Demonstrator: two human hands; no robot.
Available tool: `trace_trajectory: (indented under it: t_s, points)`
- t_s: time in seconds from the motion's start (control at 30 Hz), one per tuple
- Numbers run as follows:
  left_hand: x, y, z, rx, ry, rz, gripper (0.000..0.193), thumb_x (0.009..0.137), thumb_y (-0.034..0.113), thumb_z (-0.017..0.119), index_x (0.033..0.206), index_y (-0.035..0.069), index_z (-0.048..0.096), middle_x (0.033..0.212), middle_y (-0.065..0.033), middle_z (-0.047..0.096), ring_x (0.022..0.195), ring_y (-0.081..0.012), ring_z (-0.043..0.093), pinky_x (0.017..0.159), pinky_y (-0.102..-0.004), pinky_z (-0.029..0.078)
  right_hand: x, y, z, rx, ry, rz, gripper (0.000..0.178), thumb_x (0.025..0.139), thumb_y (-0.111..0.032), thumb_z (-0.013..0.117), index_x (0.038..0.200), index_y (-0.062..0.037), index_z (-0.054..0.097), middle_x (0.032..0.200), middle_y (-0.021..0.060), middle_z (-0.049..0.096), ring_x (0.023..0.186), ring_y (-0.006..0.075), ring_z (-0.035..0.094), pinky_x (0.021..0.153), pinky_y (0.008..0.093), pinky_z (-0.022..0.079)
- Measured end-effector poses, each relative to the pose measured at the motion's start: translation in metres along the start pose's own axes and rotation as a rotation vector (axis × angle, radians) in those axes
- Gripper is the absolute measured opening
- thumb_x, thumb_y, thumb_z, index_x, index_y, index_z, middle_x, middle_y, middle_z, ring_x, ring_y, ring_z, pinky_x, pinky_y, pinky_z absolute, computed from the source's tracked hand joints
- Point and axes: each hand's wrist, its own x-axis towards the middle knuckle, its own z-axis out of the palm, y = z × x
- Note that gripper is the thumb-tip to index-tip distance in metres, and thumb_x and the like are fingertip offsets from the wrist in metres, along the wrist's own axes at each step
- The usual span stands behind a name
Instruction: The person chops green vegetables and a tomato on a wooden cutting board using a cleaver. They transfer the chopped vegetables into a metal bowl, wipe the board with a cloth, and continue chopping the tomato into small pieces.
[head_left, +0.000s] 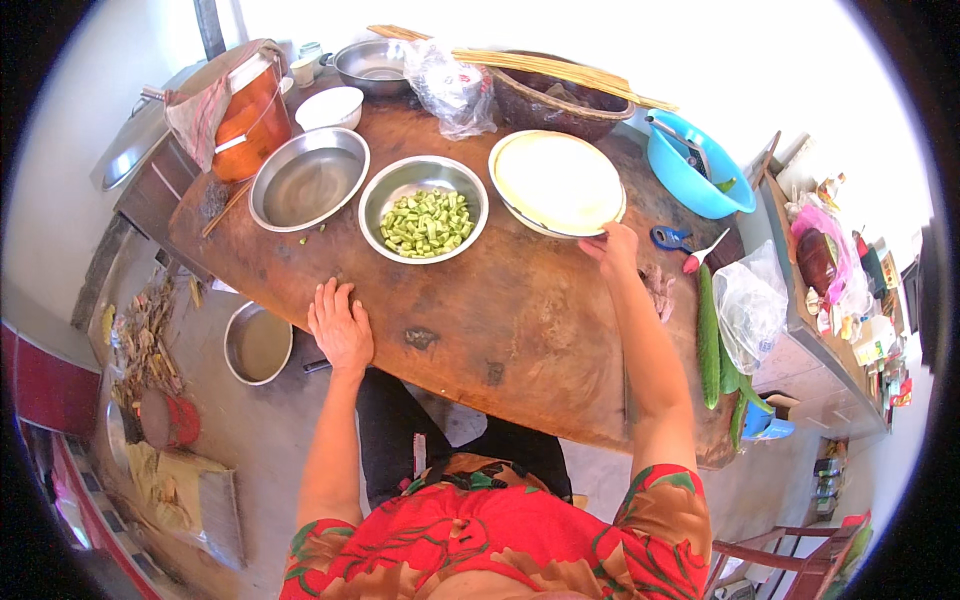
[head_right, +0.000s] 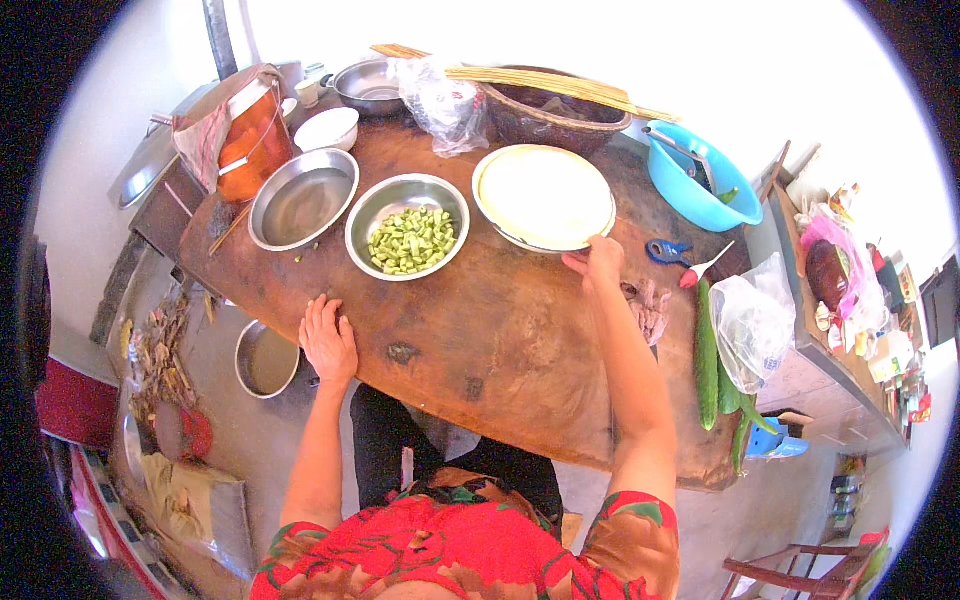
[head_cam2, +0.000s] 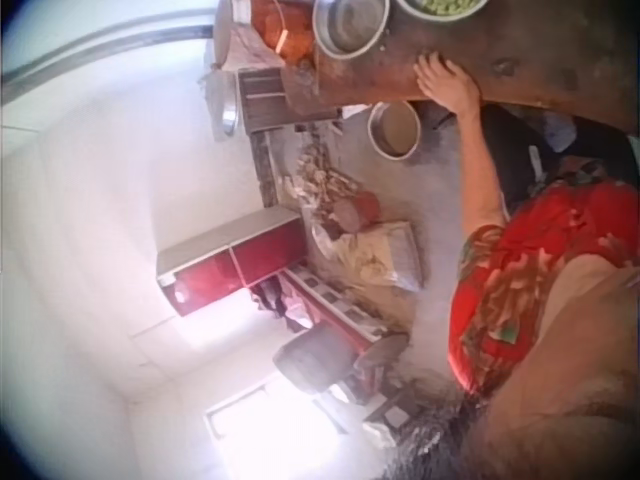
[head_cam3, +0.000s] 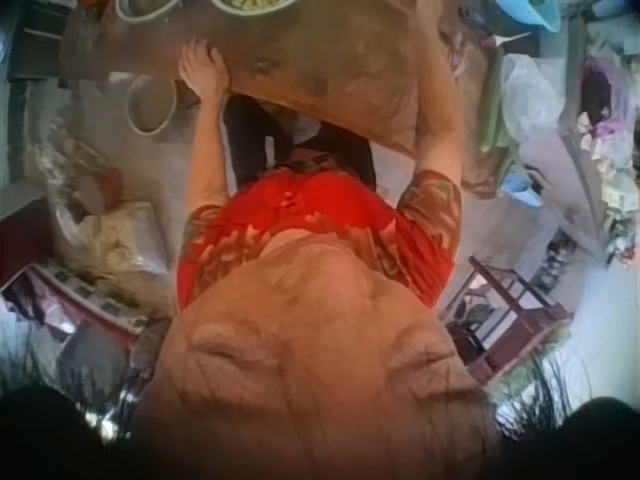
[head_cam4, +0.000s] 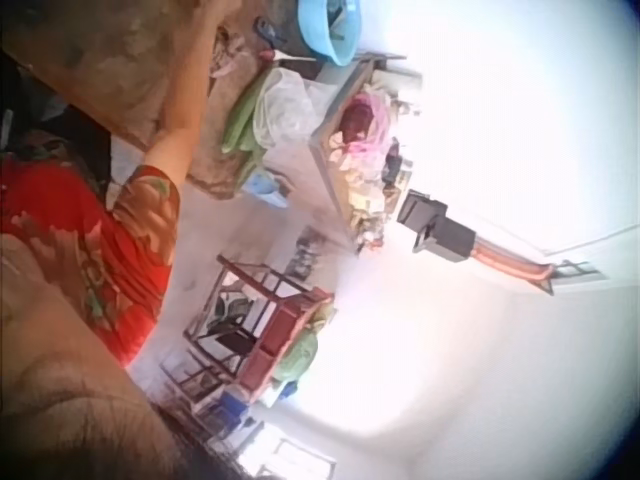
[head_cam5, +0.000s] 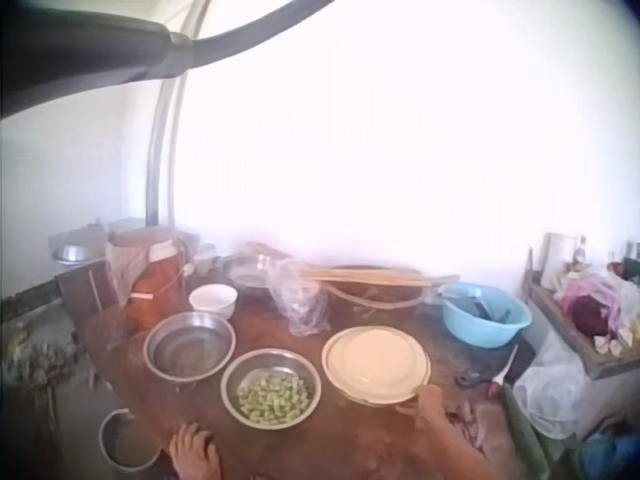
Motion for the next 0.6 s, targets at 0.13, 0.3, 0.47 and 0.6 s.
trace_trajectory:
  t_s: [0.13, 0.3, 0.47, 0.6]
  points:
    - [-0.001, 0.000, 0.000, -0.010, -0.002, -0.011, 0.032, 0.091, 0.019, 0.055, 0.121, 0.011, 0.058, 0.141, -0.0092, 0.050, 0.137, -0.0296, 0.039, 0.114, -0.0480, 0.024, -0.003, -0.005, -0.039, -0.028, 0.037, -0.002, 0.030, 0.088, -0.014, 0.053, 0.110, 0.0062, 0.060, 0.103, 0.0187, 0.066, 0.086, 0.0311, 0.068, 0.074, 0.0421, 0.061]
    - [0.001, -0.001, 0.000, -0.015, 0.007, -0.019, 0.031, 0.090, 0.019, 0.056, 0.120, 0.012, 0.059, 0.139, -0.0099, 0.051, 0.137, -0.0301, 0.039, 0.114, -0.0480, 0.025, -0.025, -0.023, -0.061, -0.073, 0.053, 0.022, 0.027, 0.088, -0.012, 0.053, 0.108, 0.0043, 0.061, 0.101, 0.0155, 0.066, 0.084, 0.0261, 0.068, 0.070, 0.0380, 0.061]
    - [0.002, 0.003, -0.001, -0.028, 0.020, -0.019, 0.030, 0.090, 0.019, 0.056, 0.119, 0.012, 0.059, 0.138, -0.0105, 0.053, 0.136, -0.0306, 0.040, 0.113, -0.0483, 0.025, -0.028, -0.010, -0.088, -0.082, 0.074, 0.053, 0.021, 0.085, -0.009, 0.056, 0.103, 0.0023, 0.058, 0.096, 0.0138, 0.064, 0.074, 0.0238, 0.067, 0.057, 0.0320, 0.060]
    - [0.001, 0.003, -0.002, -0.023, 0.024, -0.020, 0.030, 0.090, 0.019, 0.056, 0.119, 0.012, 0.059, 0.138, -0.0105, 0.053, 0.136, -0.0306, 0.040, 0.113, -0.0483, 0.025, -0.051, -0.012, -0.089, -0.065, 0.068, 0.081, 0.021, 0.085, -0.008, 0.056, 0.103, 0.0030, 0.057, 0.090, 0.0134, 0.066, 0.065, 0.0224, 0.066, 0.050, 0.0289, 0.058]
